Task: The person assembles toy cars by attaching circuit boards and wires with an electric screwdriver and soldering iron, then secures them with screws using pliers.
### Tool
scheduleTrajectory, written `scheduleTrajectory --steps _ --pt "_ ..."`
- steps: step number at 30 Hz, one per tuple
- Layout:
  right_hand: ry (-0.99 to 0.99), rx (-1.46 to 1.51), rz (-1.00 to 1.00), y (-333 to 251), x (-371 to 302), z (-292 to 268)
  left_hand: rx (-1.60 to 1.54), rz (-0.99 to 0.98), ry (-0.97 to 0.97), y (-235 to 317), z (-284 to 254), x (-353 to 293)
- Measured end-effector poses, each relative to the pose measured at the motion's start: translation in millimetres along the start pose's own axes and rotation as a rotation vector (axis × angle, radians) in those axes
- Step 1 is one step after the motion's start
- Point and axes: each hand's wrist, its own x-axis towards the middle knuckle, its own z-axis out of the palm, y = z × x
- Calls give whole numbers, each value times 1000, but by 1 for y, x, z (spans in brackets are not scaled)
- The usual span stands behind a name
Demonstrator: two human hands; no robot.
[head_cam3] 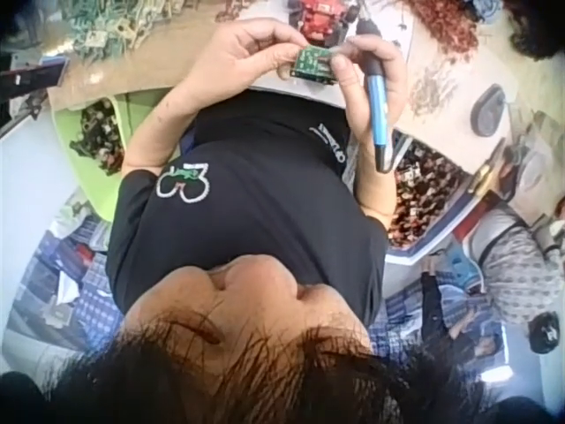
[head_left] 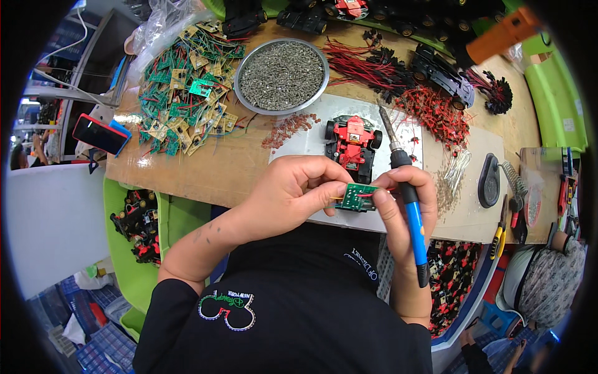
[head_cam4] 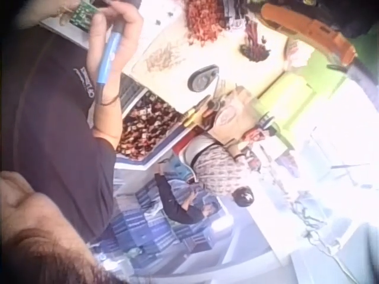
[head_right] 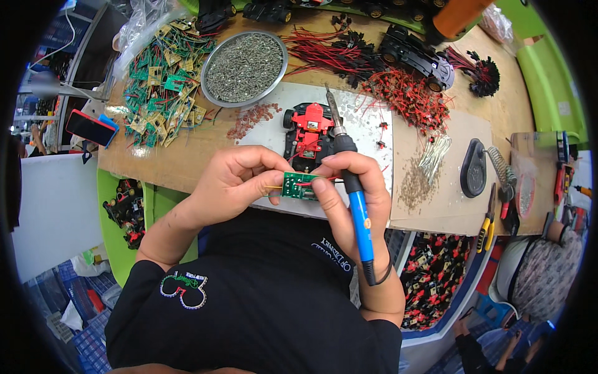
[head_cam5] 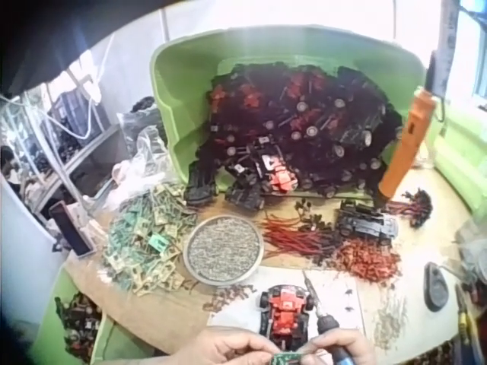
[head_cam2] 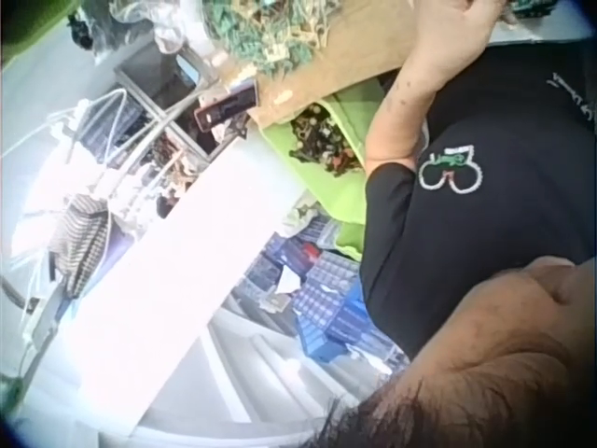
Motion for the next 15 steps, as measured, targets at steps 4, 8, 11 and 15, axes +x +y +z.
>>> scheduleTrajectory --steps 4,8,11,15 --pt "-202 -89 -14 -1 1 -3 44 -25 53 3 -3 1" --pt "-152 -104 30 3 -2 -3 28 8 111 -5 -7 2" --pt "-17 9 147 -1 0 4 744 629 391 -5 -11 3" --pt "-16 154 205 -6 4 9 1123 742 161 0 -12 -4"
